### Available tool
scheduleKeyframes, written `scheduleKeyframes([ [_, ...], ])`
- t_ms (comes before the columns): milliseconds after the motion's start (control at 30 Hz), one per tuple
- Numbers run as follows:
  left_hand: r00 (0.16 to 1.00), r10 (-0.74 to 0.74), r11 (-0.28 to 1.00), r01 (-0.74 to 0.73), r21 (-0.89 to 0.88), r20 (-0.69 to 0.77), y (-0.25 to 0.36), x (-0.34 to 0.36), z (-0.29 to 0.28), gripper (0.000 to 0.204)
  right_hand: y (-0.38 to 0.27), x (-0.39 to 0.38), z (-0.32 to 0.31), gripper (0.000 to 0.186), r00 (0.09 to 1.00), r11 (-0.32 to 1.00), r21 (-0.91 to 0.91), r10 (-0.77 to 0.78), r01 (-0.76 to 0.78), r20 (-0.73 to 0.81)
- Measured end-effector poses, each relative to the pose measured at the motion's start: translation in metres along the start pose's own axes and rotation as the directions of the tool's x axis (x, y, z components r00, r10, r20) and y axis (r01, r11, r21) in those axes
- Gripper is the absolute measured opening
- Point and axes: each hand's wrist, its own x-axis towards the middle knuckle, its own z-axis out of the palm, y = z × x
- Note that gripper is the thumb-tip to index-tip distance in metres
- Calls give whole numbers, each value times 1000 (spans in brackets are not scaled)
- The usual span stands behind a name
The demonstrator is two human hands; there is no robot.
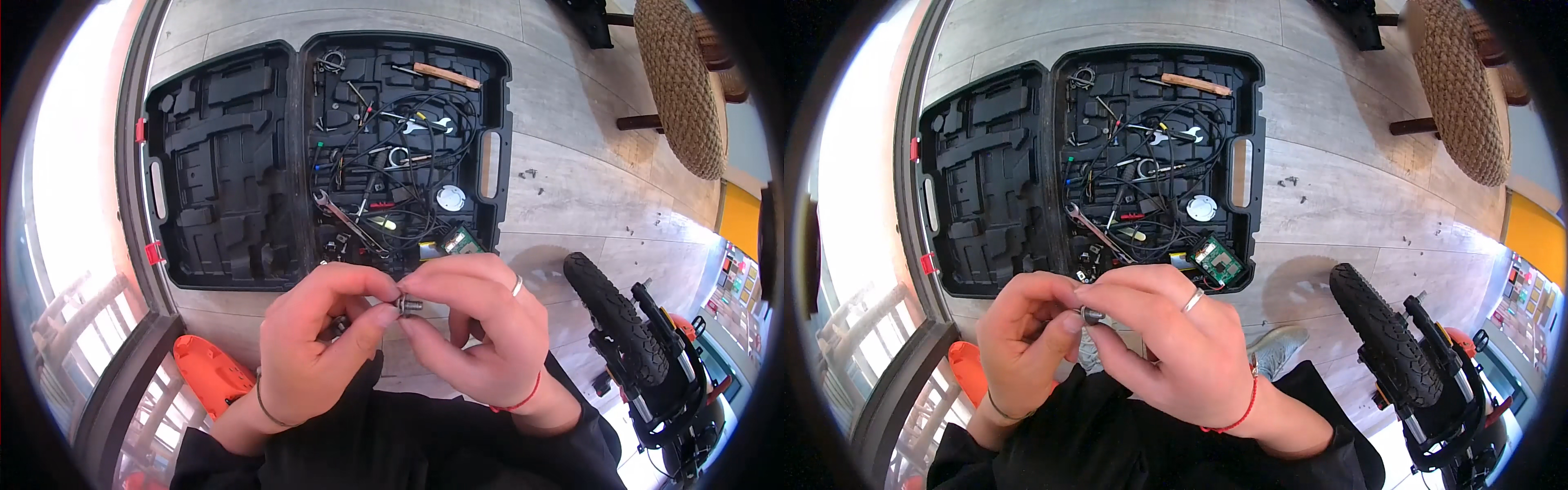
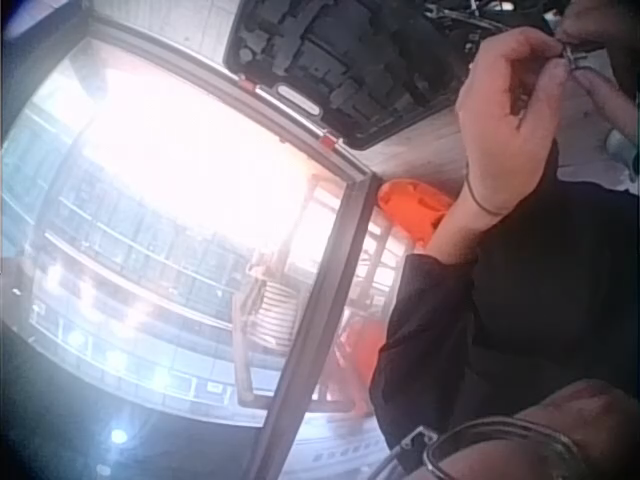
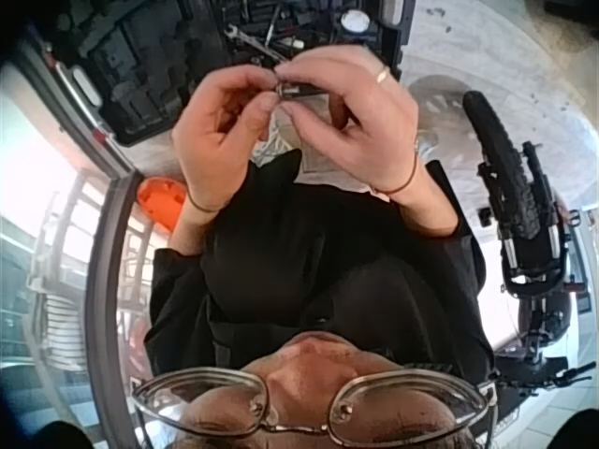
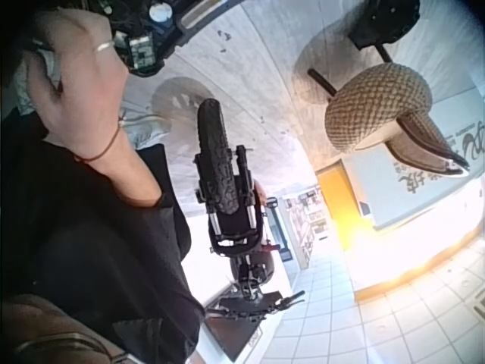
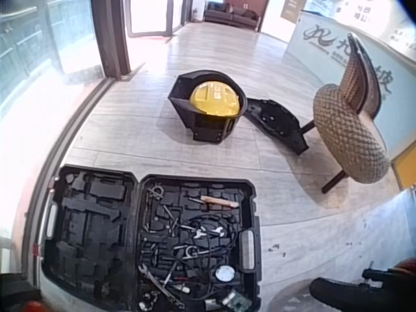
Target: Replacing or repairing parts on a small motorcycle or scooter.
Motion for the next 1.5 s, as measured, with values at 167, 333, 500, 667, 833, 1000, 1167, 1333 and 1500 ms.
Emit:
scheduleKeyframes([
  [167, 996, -82, 993, 86, -76, 46, 1, 2, -1, 16, 0, 0, 0, 37, 999, 999, -18, -34, 34, -13],
  [333, 975, -194, 944, 216, -249, 112, 1, 7, -4, 14, 2, 0, -1, 38, 1000, 1000, -8, 3, -3, 22],
  [500, 967, -159, 890, 228, -395, 200, -8, 4, -7, 18, 5, 0, 0, 39, 1000, 1000, 8, -11, 11, 5],
  [667, 973, -167, 943, 205, -262, 159, -5, 7, -6, 20, 7, 0, -1, 37, 1000, 999, -28, -27, 27, 14],
  [833, 969, -181, 943, 220, -249, 169, -11, 13, -8, 20, 8, 1, 0, 35, 999, 998, -57, -37, 38, 26],
  [1000, 935, -220, 889, 309, -338, 278, -14, 18, -11, 19, 7, 0, -2, 35, 998, 997, -66, -44, 47, 32],
  [1167, 922, -172, 836, 323, -443, 347, -20, 17, -15, 19, 4, 1, -3, 33, 999, 1000, 17, -15, 14, 46],
  [1333, 942, -142, 869, 265, -418, 303, -22, 17, -13, 18, 4, 1, 0, 32, 999, 1000, 10, -4, 3, 53],
  [1500, 933, -187, 884, 296, -362, 306, -22, 17, -11, 16, 5, -1, -1, 32, 999, 1000, 1, -10, 10, 53],
])
